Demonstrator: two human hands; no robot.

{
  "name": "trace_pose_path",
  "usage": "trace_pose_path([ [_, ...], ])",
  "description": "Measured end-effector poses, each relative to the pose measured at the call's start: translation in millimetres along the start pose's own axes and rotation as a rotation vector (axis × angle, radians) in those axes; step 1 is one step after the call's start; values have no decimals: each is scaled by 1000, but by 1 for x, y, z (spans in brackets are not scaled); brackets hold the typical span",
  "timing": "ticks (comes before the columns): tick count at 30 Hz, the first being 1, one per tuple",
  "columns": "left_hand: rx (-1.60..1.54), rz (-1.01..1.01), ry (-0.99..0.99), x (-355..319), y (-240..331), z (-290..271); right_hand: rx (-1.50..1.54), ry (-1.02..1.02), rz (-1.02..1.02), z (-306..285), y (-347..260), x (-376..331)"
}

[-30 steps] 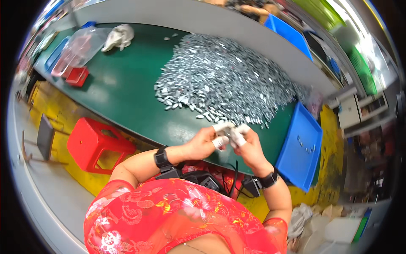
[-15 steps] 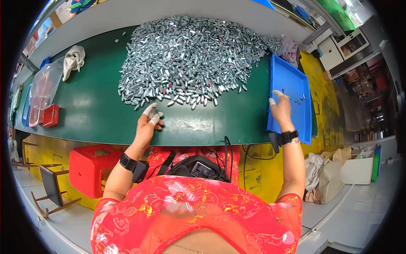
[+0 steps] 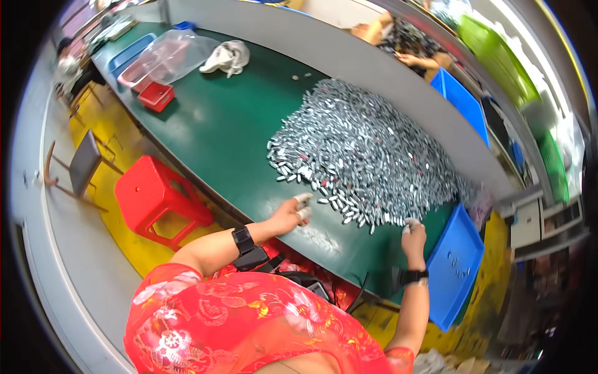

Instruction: Sorting small metallic components from a large pile into a storage tray.

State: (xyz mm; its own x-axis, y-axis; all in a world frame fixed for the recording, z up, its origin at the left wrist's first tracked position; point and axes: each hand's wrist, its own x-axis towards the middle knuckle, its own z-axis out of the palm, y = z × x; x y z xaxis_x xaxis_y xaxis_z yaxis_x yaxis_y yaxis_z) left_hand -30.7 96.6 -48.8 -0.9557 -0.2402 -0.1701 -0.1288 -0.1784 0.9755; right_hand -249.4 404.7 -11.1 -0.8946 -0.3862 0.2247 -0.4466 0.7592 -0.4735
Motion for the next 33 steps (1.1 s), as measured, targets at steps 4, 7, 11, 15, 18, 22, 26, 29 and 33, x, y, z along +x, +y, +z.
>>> trace_pose_path([
  [4, -267, -108, -269, -13, 52, 44, 860, -238, 63, -28, -151, -38],
  [7, -462, -72, -390, -6, 62, 65, 877, -279, -22, -33, -182, -49],
  [11, -537, -58, -493, -2, 77, 64, 689, -284, -193, -42, -192, -48],
  [15, -364, 48, -483, -11, 82, 59, 478, -325, -316, -48, -196, -45],
  [18, -334, 223, -384, -19, 79, 59, 533, -421, -238, -46, -203, -44],
  [22, -350, 306, -328, -22, 77, 61, 536, -391, -205, -44, -207, -51],
  [26, -154, 461, -295, -27, 76, 63, 711, -395, -10, -47, -205, -59],
  [29, 45, 566, -382, -27, 85, 65, 936, -522, 180, -51, -193, -64],
  [33, -234, 416, -460, -22, 81, 69, 876, -572, 122, -48, -190, -60],
])
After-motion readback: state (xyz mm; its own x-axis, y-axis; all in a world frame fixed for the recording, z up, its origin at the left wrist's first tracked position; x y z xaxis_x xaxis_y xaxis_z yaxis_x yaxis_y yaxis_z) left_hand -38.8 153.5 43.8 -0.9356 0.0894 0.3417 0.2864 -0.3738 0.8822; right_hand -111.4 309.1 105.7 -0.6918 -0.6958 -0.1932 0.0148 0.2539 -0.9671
